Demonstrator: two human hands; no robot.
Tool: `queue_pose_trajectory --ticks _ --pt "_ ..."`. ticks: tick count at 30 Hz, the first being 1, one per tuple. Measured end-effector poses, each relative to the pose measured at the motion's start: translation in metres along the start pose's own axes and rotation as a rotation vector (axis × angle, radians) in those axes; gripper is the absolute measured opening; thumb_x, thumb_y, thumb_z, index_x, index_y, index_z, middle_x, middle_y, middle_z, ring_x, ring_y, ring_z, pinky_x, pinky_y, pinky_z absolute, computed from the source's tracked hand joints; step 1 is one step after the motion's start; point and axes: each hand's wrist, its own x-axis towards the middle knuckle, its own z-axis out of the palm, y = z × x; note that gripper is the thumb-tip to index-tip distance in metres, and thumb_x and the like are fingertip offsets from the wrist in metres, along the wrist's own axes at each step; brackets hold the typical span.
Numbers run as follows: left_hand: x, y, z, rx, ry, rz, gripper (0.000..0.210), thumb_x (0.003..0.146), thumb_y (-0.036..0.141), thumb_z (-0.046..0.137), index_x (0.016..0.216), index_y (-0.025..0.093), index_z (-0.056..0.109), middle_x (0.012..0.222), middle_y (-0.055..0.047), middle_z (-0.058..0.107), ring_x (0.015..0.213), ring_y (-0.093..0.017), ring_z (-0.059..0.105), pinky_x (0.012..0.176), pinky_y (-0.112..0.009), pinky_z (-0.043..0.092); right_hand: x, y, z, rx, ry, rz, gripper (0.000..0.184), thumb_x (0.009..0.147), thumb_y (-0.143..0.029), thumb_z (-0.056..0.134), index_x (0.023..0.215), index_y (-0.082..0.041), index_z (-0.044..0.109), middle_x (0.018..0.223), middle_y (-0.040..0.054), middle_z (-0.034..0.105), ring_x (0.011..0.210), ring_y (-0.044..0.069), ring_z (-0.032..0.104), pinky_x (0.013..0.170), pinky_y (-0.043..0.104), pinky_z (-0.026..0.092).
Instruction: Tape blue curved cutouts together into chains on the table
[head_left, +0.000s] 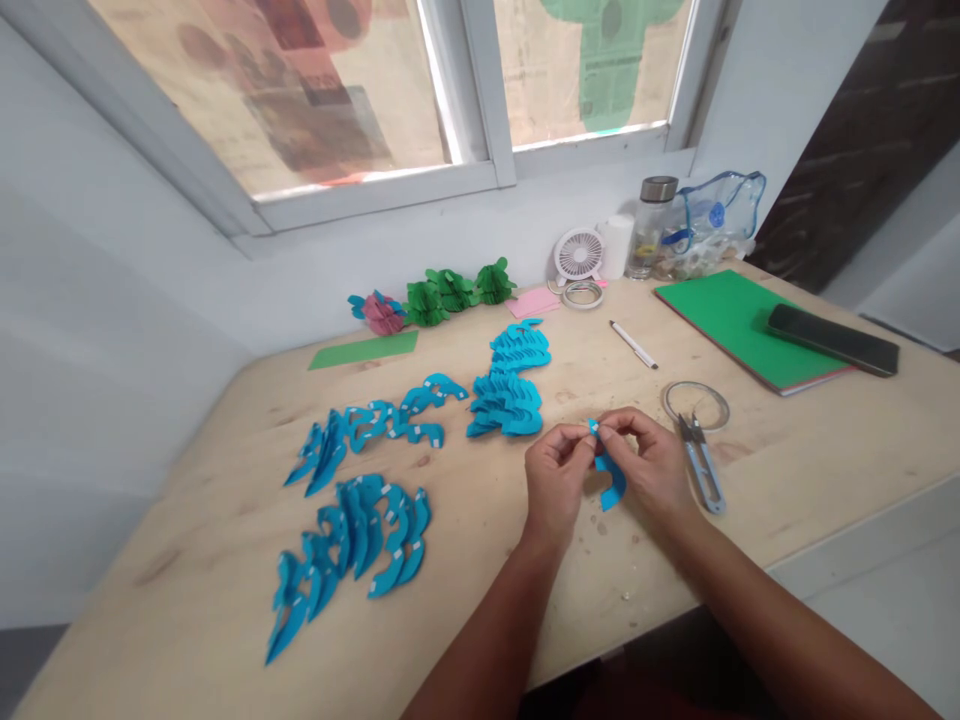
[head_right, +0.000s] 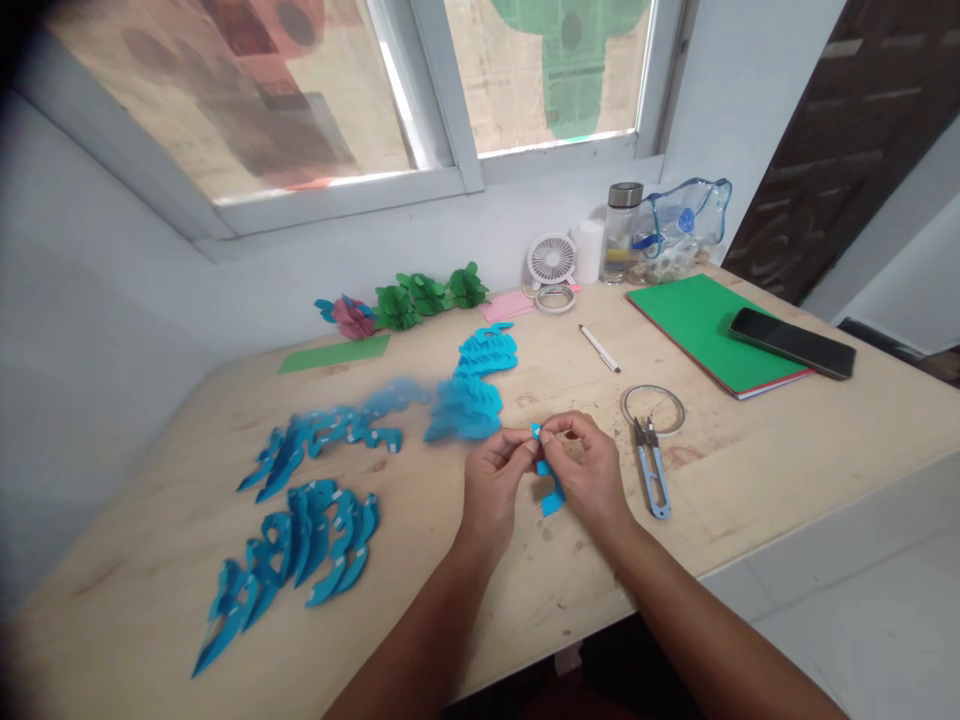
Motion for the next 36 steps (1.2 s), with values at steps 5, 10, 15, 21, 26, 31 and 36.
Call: queue_pose_trajectory --ticks 5,10,15,21,26,31,36 --pt "0.0006 -0.0009 -0.0005 0.0 -0.009 0.007 0.005 0.066 0.018 0.064 0.066 0.014 0.066 0.06 0.0 0.063 0.056 -0.01 0.055 0.056 -0.021 0.044 0.0005 0.0047 0.0001 0.012 0.005 -0.033 0.005 0.074 -0.025 0.058 0.073 -0.021 0.06 0.078 0.0027 0.062 0.077 0.019 0.056 0.073 0.033 0.043" --pt "0.0002 -0.0011 -0.0001 -0.011 0.003 0.009 0.004 0.066 0.017 0.063 0.066 0.014 0.065 0.06 0.001 0.062 0.055 -0.009 0.054 0.056 -0.02 0.045 0.0003 0.0062 0.0007 0.027 -0.009 -0.053 0.003 0.073 -0.024 0.058 0.073 -0.021 0.06 0.082 0.0035 0.062 0.081 0.02 0.057 0.076 0.034 0.043" --pt "-0.0005 -0.0004 0.0007 -0.006 0.007 0.01 0.004 0.066 0.017 0.063 0.066 0.014 0.065 0.06 0.001 0.062 0.056 -0.009 0.055 0.058 -0.021 0.046 0.0 0.0045 0.0013 0.012 0.004 -0.05 0.005 0.072 -0.026 0.06 0.072 -0.021 0.06 0.081 0.0036 0.063 0.082 0.021 0.058 0.076 0.035 0.043" --pt "-0.001 0.001 0.0006 -0.005 -0.016 0.037 0.005 0.067 0.017 0.063 0.065 0.014 0.065 0.059 0.001 0.062 0.056 -0.01 0.055 0.058 -0.022 0.048 -0.0004 0.0039 0.0009 -0.002 0.015 -0.032 0.006 0.072 -0.026 0.059 0.073 -0.021 0.061 0.08 0.0035 0.064 0.08 0.02 0.058 0.075 0.034 0.043" --pt "-0.0004 -0.0006 -0.0004 0.032 -0.032 0.091 0.005 0.068 0.017 0.063 0.065 0.014 0.067 0.059 0.001 0.063 0.056 -0.01 0.056 0.059 -0.023 0.049 -0.0006 0.0035 0.0003 -0.016 0.031 -0.048 0.008 0.073 -0.028 0.059 0.072 -0.021 0.061 0.08 0.0038 0.064 0.078 0.02 0.058 0.074 0.034 0.044" --pt "-0.0001 -0.0027 -0.001 0.056 -0.032 0.126 0.006 0.069 0.019 0.065 0.068 0.015 0.068 0.06 0.0 0.064 0.056 -0.011 0.058 0.058 -0.023 0.049 -0.0007 0.0021 -0.0003 -0.021 0.047 -0.046 0.008 0.074 -0.028 0.059 0.073 -0.02 0.061 0.076 0.0032 0.062 0.076 0.02 0.058 0.073 0.034 0.044" --pt "-0.0003 -0.0038 -0.0015 0.084 -0.042 0.16 0.007 0.07 0.019 0.064 0.071 0.015 0.07 0.064 -0.001 0.067 0.06 -0.012 0.061 0.062 -0.024 0.051 -0.0004 0.0023 -0.0009 -0.046 0.062 -0.079 0.008 0.074 -0.028 0.059 0.072 -0.021 0.062 0.077 0.0034 0.063 0.076 0.02 0.058 0.073 0.034 0.044"
